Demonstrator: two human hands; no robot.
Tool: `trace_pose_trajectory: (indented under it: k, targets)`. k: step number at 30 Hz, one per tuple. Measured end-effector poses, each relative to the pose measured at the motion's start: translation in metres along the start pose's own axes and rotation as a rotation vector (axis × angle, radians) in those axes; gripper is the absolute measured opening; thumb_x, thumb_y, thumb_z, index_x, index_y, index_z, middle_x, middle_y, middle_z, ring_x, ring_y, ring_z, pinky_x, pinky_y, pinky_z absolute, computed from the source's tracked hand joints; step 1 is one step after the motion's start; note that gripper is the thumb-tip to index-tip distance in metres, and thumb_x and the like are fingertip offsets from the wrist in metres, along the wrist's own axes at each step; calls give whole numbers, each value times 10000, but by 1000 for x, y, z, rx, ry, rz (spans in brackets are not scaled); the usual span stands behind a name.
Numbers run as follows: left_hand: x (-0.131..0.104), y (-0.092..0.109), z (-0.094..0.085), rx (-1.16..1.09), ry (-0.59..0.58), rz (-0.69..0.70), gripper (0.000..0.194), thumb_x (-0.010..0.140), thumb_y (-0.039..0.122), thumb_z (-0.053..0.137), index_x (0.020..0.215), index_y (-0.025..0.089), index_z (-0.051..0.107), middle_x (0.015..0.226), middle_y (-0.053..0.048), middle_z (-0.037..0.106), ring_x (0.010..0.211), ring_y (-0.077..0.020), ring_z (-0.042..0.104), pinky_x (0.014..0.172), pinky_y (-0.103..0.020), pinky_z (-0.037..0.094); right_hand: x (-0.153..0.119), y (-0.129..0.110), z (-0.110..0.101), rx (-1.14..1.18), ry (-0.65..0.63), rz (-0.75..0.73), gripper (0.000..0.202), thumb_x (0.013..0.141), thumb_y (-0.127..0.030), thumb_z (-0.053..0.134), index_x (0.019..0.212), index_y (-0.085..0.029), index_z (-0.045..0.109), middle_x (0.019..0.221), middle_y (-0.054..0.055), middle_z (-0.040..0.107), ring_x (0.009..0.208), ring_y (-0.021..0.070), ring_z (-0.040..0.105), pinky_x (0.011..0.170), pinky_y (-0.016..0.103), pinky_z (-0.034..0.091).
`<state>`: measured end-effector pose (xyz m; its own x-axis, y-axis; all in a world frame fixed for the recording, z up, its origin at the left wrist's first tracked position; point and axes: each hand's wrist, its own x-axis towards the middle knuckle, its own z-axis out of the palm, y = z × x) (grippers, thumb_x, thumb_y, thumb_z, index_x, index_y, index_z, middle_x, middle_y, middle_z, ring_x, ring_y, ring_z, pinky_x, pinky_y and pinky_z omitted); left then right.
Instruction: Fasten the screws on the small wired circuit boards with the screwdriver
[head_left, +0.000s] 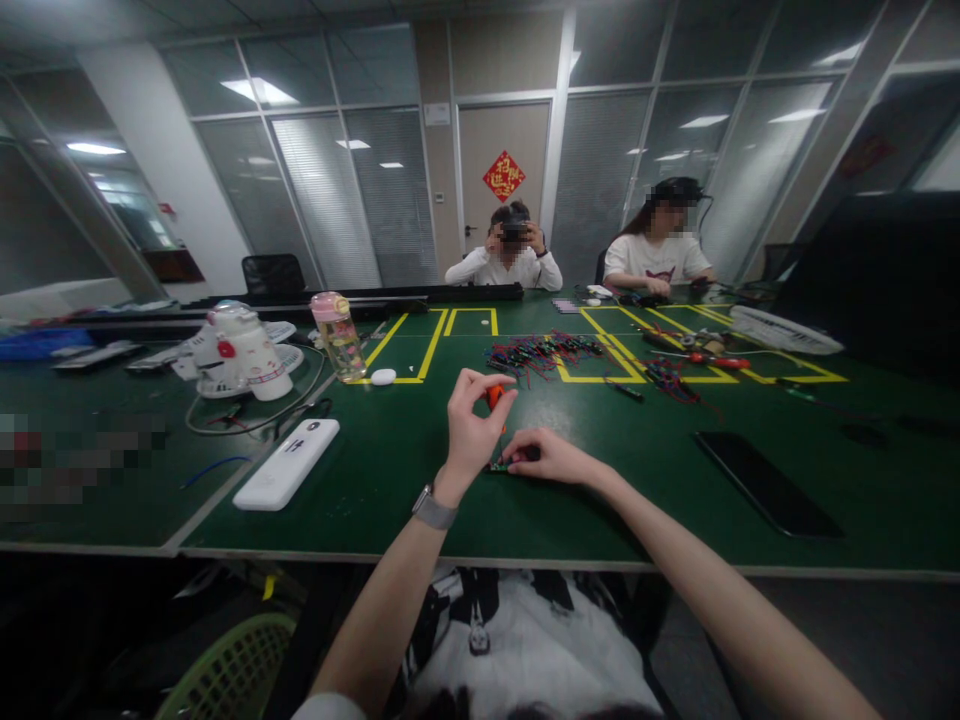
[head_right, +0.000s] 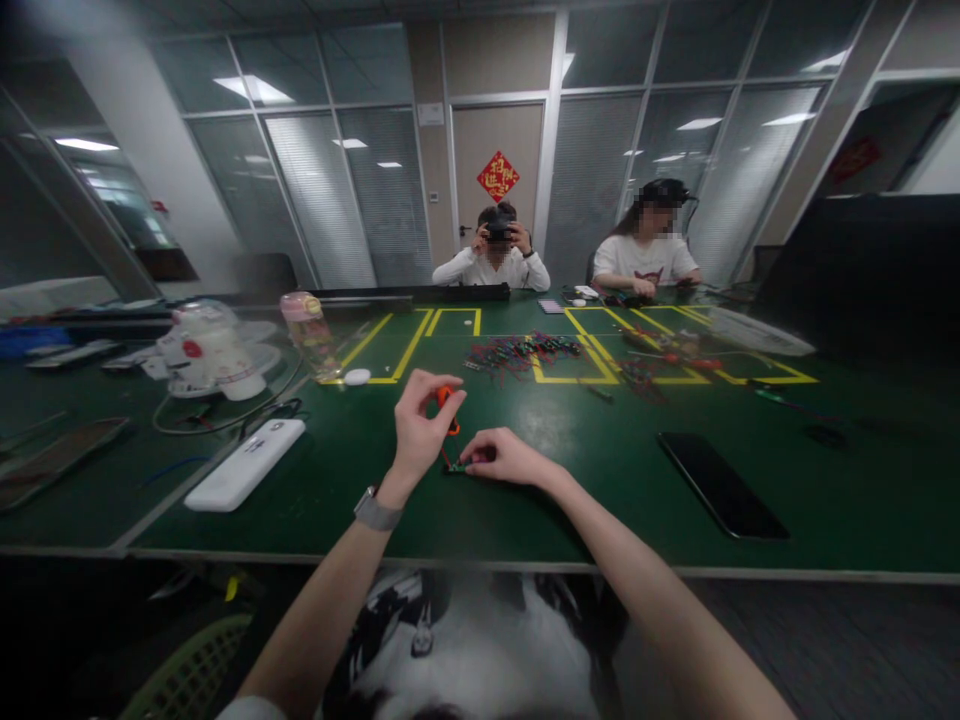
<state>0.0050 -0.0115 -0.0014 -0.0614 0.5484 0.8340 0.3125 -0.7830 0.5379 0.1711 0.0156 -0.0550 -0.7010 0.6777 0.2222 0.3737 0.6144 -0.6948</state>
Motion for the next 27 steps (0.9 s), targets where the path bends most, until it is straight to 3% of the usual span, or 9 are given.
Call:
trace_pose_trajectory:
  k: [3, 8, 12, 16, 21, 24, 27]
  targets:
    - [0, 1, 1, -7, -9, -5, 103, 861, 239, 645, 945, 199, 689, 860, -18, 560, 790, -128, 561, 715, -239, 467, 0, -2, 0, 10, -2, 10, 211, 781, -238, 676, 951, -131, 742, 803, 43, 663, 658, 130, 540, 604, 234, 412]
    - [-1, 2, 1, -55, -112, -5, 279, 983, 234, 412, 1144, 217, 639, 1090, -65, 632, 994, -163, 603, 865, -299, 485, 1, -2, 2, 45, 9, 33, 206, 770, -252, 681, 919, -121, 733, 742, 26, 631, 629, 121, 519, 589, 232, 405]
    - [-2, 2, 1, -52, -131, -4, 301, 982, 223, 411, 1217, 217, 598, 1089, -68, 643, 933, -154, 622, 841, -297, 497, 1, -1, 4, 78, 20, 52, 213, 756, -268, 697, 905, -119, 724, 691, 6, 596, 610, 117, 504, 580, 231, 402]
    - [-2, 3, 1, -4, -86, 7, 262, 940, 203, 509, 1183, 210, 607, 969, -40, 627, 829, -133, 588, 766, -260, 478, 1, 0, 3, 86, 17, 54, 208, 753, -264, 697, 894, -115, 728, 699, 14, 601, 615, 122, 507, 588, 238, 406]
    - [-1, 4, 2, 70, -23, 30, 129, 879, 201, 617, 999, 201, 665, 856, -12, 549, 781, -127, 535, 735, -245, 448, 0, 1, 3, 67, 13, 52, 234, 754, -281, 705, 916, -115, 730, 722, 23, 610, 630, 129, 514, 592, 241, 403]
    - [-1, 5, 2, 51, -24, 26, 112, 887, 221, 609, 983, 201, 664, 889, -23, 564, 828, -139, 557, 760, -253, 463, 1, 2, 3, 72, 13, 50, 244, 754, -296, 707, 911, -109, 728, 717, 23, 604, 630, 132, 511, 595, 245, 403]
    - [-2, 5, 2, 9, -59, 33, 207, 952, 214, 486, 1071, 208, 654, 1006, -54, 601, 958, -160, 581, 846, -282, 477, 1, 2, 3, 79, 8, 54, 237, 752, -294, 709, 901, -110, 725, 716, 22, 597, 636, 134, 511, 609, 249, 410]
